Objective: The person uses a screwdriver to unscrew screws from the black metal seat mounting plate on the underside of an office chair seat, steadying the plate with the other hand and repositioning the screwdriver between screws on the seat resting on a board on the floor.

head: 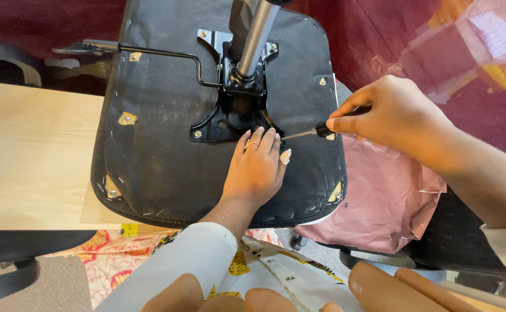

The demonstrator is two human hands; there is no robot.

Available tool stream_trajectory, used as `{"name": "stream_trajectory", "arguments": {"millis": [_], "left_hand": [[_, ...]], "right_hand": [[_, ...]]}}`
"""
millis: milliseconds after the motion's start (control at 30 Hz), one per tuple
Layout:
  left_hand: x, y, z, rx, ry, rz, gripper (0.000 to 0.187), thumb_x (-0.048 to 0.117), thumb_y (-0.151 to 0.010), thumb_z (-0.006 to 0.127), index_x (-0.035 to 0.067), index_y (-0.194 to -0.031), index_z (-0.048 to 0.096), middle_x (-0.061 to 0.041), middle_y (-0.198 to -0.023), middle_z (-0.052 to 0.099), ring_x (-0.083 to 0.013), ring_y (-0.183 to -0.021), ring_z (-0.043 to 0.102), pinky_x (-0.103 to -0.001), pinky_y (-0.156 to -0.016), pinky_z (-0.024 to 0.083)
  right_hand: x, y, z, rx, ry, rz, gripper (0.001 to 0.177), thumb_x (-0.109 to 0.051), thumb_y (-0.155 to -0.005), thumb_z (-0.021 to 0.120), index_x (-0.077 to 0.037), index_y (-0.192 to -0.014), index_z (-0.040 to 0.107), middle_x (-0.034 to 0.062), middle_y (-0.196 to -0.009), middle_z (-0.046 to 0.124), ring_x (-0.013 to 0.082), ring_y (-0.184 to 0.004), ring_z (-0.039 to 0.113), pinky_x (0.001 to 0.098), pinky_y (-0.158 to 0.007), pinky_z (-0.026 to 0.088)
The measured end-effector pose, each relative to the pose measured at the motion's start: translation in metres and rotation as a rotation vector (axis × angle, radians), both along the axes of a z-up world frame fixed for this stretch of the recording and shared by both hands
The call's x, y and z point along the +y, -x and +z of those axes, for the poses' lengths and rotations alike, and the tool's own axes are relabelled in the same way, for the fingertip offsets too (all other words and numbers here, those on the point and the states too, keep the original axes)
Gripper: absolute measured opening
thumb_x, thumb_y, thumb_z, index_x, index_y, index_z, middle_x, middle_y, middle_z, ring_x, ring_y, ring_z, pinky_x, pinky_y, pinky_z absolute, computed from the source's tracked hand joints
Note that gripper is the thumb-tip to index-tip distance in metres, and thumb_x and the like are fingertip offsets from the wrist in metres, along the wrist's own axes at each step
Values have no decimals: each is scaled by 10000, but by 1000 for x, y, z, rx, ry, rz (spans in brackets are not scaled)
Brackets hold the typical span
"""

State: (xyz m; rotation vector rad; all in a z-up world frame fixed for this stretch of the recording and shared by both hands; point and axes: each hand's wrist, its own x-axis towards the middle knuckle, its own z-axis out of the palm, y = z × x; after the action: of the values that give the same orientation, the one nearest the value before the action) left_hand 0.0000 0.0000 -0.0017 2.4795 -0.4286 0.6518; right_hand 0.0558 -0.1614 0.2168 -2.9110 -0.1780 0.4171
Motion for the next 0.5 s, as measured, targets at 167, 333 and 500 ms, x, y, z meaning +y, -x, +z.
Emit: {"name": "stream_trajectory", "arguments": {"millis": [167, 333, 500], "left_hand": [[1, 0, 1, 28, -34, -16, 482, 332, -1037, 505, -49, -1299, 644, -169, -1356, 621, -336, -1329, 529, -487, -1168, 342], [2, 1, 0, 37, -52, -5, 507, 351, -1046, 494, -43, -1340, 618, -169, -1394, 592, -331, -1341, 516, -478, -1178, 328], [2, 2, 0, 22, -93, 5, 520, 352, -1017, 503, -37, -1342, 618, -150, -1382, 591, -320, -1330, 521, -473, -1163, 342]], "right_hand": [[-15, 1, -1, 45, -8, 73, 498, -311, -703, 913, -105, -1124, 744, 48, -902, 769, 161, -708, 736, 305, -677, 552], [-34, 5, 4, -388, 80, 841, 312, -248, -782, 792, -135, -1068, 742, 35, -948, 668, 216, -822, 659, 359, -706, 534], [-31, 3, 10, -489, 255, 1186, 361, -213, -758, 741, -153, -1112, 778, 59, -890, 633, 242, -731, 617, 375, -610, 531]]}}
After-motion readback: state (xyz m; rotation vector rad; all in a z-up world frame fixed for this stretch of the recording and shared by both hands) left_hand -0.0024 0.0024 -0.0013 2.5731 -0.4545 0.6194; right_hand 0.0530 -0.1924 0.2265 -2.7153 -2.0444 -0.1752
